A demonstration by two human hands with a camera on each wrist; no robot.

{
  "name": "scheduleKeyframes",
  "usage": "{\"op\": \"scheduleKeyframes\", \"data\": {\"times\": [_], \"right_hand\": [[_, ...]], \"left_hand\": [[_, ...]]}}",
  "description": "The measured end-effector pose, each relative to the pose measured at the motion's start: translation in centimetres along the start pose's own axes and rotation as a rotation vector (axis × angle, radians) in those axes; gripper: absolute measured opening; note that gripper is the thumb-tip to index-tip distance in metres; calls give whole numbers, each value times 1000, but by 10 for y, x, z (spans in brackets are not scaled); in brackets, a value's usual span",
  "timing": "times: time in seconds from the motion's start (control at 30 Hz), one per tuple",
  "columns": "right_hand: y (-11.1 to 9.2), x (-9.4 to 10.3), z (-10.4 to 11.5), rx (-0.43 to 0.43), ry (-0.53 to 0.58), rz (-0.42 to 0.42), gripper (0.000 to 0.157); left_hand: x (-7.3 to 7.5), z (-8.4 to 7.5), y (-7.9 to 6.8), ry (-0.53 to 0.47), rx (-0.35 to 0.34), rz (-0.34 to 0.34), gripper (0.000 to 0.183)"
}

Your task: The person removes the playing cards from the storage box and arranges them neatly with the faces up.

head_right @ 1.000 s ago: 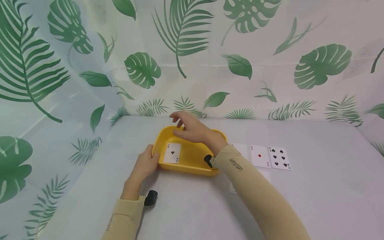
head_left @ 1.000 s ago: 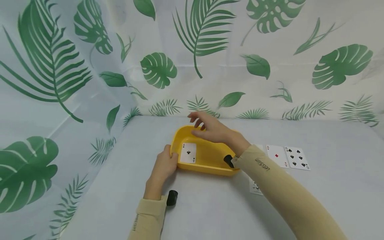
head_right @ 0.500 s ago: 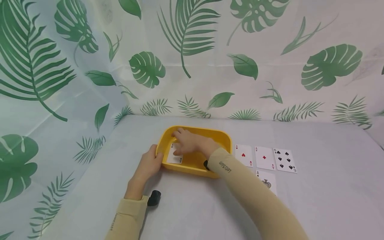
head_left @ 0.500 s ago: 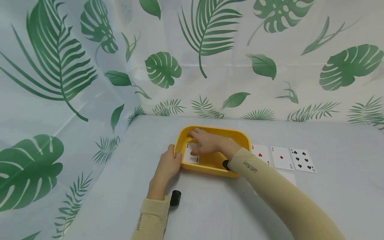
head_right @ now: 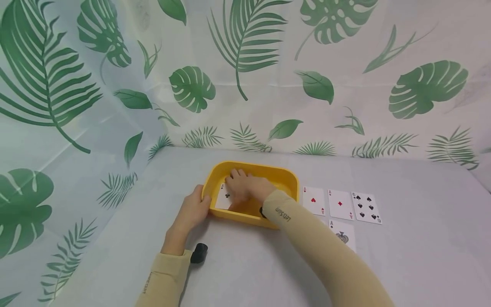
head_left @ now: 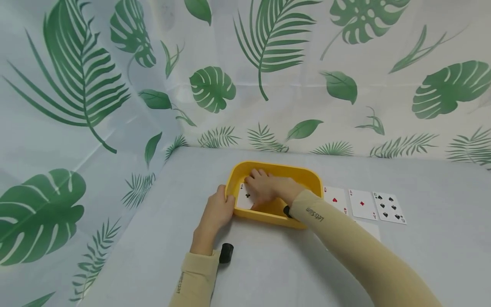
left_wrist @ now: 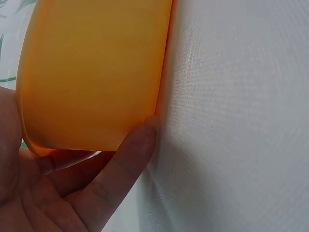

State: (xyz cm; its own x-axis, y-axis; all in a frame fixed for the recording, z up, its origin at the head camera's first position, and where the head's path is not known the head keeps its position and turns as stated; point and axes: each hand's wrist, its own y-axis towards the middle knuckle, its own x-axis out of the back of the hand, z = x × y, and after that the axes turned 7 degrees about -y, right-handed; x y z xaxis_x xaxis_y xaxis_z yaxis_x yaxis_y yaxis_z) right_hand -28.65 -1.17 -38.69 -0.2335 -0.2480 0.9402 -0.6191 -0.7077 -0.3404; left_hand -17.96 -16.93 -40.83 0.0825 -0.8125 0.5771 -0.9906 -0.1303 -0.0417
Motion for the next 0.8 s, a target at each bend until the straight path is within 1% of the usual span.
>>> {"op": "scheduleKeyframes", "data": {"times": [0.17, 0.3, 0.43, 0.5, 0.6, 0.73, 0.8], "right_hand": [[0, -1, -3, -2, 15, 10, 90], [-4, 2, -4, 6, 26, 18, 88], [-8, 6, -8, 8, 77, 20, 87], [-10, 8, -11, 10, 117, 2, 87], [-15, 12, -16, 17, 186, -47, 85], [-25, 20, -19, 54, 261, -127, 84], [-31, 23, -20, 63, 281, -154, 85]], "left_hand": [[-2, 0, 2, 9, -9, 2, 34], [-2, -1, 1, 10, -10, 2, 35], [-2, -1, 1, 2, -5, 8, 34], [-2, -1, 1, 0, -8, 11, 35], [-2, 0, 2, 0, -6, 9, 35], [-1, 2, 2, 2, -2, 0, 35], [0, 3, 2, 3, -3, -2, 36]]}}
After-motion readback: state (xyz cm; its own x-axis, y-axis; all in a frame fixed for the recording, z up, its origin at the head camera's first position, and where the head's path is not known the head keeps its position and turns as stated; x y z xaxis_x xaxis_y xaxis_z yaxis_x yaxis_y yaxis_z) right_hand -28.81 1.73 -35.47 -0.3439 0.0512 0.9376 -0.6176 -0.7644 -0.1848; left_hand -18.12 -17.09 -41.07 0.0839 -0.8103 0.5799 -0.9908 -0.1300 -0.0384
